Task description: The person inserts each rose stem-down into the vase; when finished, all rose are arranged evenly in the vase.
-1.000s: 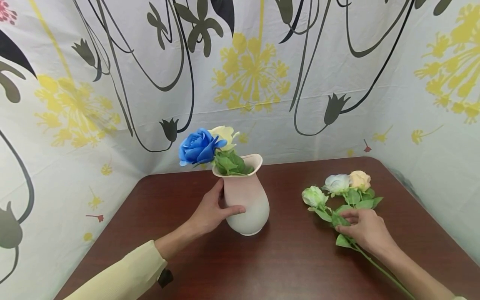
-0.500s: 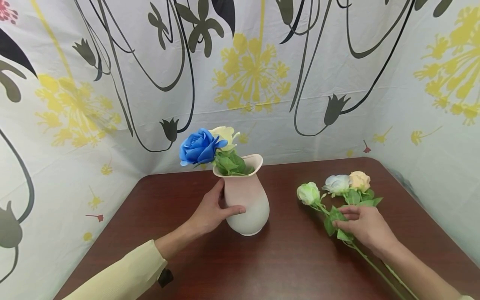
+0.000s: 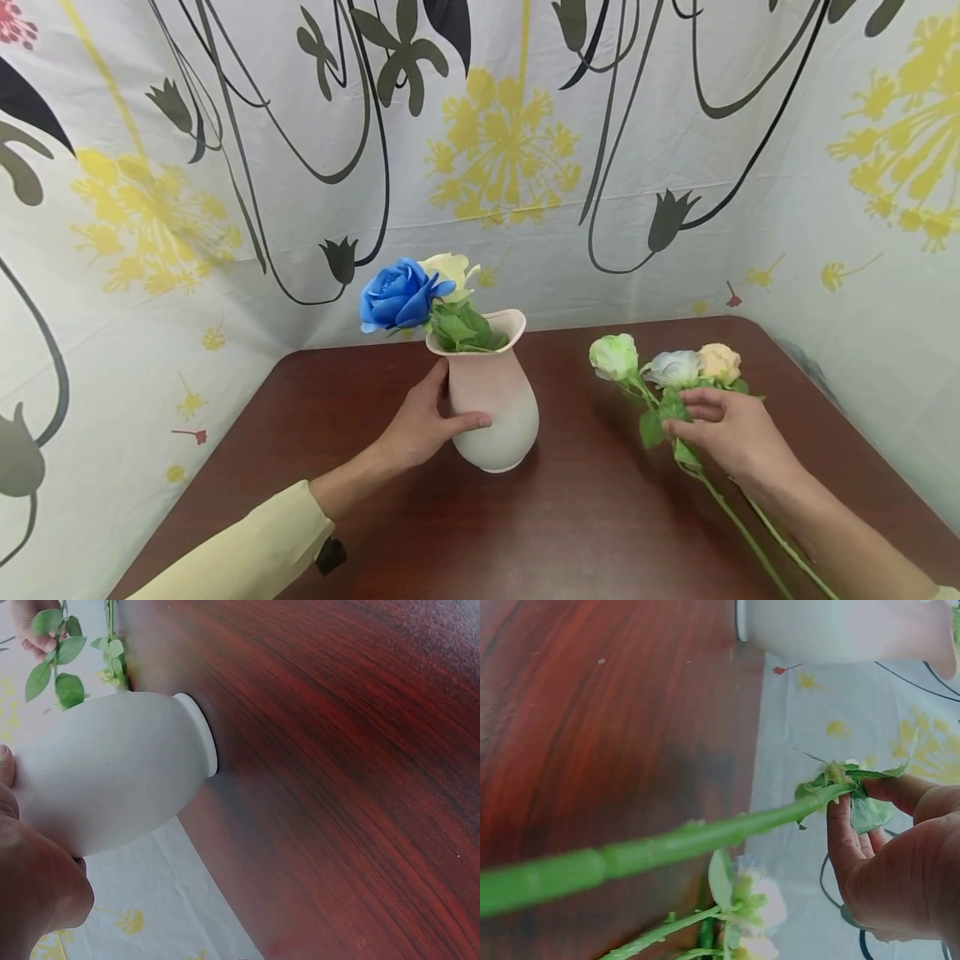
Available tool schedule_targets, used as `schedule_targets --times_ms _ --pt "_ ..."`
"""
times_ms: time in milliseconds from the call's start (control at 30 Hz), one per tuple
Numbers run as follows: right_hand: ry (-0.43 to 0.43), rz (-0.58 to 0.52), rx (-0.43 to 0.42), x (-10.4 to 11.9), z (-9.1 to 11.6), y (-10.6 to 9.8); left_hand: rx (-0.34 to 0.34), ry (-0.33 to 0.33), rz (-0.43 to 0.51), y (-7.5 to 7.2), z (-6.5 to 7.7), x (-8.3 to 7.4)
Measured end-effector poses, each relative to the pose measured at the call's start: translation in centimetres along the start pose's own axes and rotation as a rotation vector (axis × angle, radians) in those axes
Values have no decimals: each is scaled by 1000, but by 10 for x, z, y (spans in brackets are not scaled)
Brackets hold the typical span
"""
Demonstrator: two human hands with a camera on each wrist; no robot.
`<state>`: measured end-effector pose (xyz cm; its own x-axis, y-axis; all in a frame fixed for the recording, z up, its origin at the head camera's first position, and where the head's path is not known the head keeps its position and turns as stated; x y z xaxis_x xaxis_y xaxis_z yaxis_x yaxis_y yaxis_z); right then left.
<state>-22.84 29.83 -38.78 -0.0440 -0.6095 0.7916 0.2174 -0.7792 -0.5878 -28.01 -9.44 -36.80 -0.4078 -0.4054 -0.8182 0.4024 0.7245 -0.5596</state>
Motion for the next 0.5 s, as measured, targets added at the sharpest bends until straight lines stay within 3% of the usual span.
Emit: schedule_targets --times_ms 200,500 --pt "-50 -16 -47 12 1 -4 3 -6 2 0 0 1" --pt "-147 -267 -34 33 2 -3 0 -8 -1 0 0 0"
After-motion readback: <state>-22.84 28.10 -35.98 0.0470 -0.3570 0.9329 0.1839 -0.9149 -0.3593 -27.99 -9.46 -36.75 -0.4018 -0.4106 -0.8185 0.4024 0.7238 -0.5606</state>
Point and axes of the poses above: each hand's wrist, its own z-axis away from the middle knuckle, its own y-axis out of the palm, x = y × z, the point moved 5 cm from there along -z, towards the middle knuckle, and after that the axes turned 12 degrees about x, right-handed, at the moved point
